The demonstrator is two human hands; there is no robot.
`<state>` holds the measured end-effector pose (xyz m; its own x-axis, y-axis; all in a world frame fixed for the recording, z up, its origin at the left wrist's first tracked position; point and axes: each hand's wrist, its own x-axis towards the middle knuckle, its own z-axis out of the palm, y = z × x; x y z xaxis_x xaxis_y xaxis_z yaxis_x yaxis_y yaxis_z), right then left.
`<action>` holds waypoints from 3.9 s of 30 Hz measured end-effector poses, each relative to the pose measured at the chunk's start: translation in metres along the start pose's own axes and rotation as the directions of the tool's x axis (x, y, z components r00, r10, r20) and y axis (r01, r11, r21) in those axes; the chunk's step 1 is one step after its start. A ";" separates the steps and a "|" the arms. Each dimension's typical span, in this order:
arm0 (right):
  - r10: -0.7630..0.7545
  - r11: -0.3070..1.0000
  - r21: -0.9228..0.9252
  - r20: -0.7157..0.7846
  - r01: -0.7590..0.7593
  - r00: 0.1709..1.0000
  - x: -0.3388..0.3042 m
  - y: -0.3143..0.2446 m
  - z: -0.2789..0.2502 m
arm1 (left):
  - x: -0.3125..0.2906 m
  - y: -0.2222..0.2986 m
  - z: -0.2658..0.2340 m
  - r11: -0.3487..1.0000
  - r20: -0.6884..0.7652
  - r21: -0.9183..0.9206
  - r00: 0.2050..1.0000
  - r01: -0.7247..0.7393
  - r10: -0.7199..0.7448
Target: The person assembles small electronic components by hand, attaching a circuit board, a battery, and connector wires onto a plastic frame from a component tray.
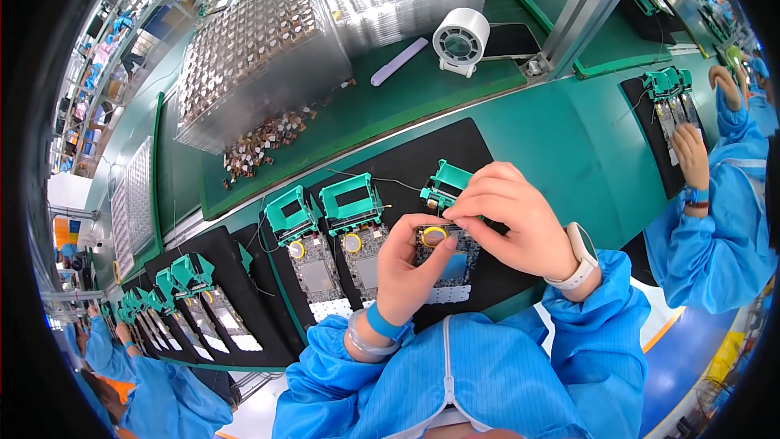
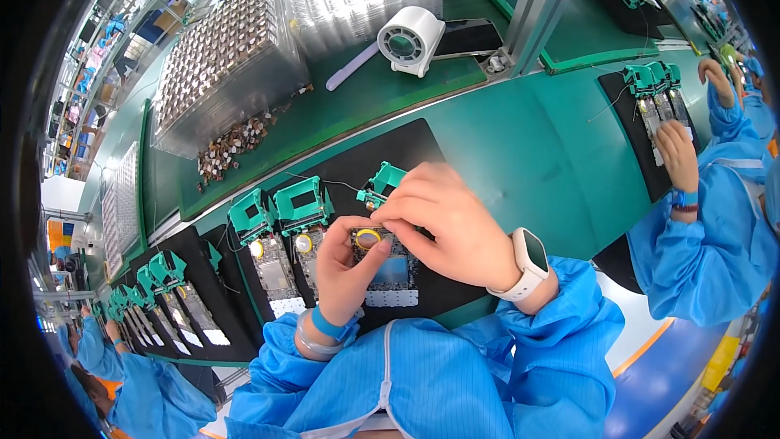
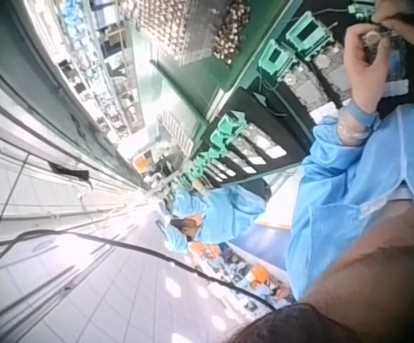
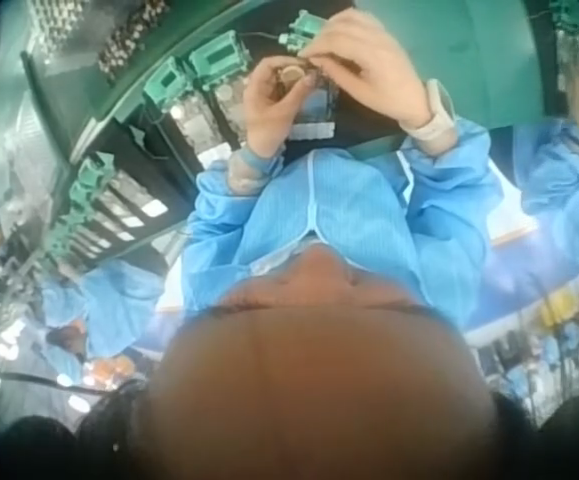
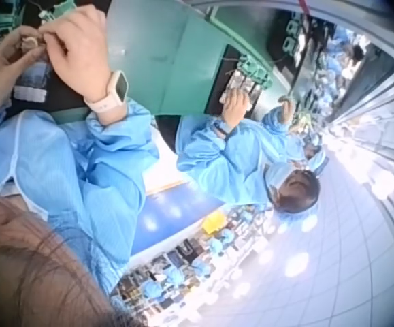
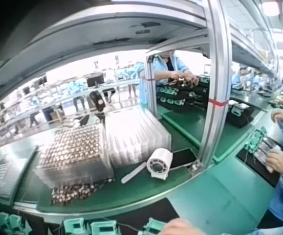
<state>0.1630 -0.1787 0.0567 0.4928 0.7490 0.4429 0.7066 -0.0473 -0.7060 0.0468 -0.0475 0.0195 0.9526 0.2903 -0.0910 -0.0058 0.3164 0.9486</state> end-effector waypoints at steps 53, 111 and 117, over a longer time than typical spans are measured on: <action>0.821 0.513 0.078 -0.338 -0.855 0.461 -0.155 0.121 -0.155 | -0.117 0.094 -0.148 0.763 -0.466 0.645 0.809 0.034 0.359; 0.084 0.897 -0.412 -0.190 -0.157 0.978 0.086 -0.055 0.017 | -0.064 0.084 -0.139 0.696 -0.298 0.712 0.937 0.090 0.184; 0.140 0.886 -0.463 0.264 -0.002 0.954 0.189 -0.026 0.106 | -0.047 0.058 -0.150 0.853 -0.308 0.515 0.909 -0.088 0.280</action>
<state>0.1839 0.0339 0.1000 0.4348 0.8828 0.1777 0.8607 -0.3493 -0.3705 -0.0441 0.0923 0.0331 0.7707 0.6310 0.0890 0.0681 -0.2205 0.9730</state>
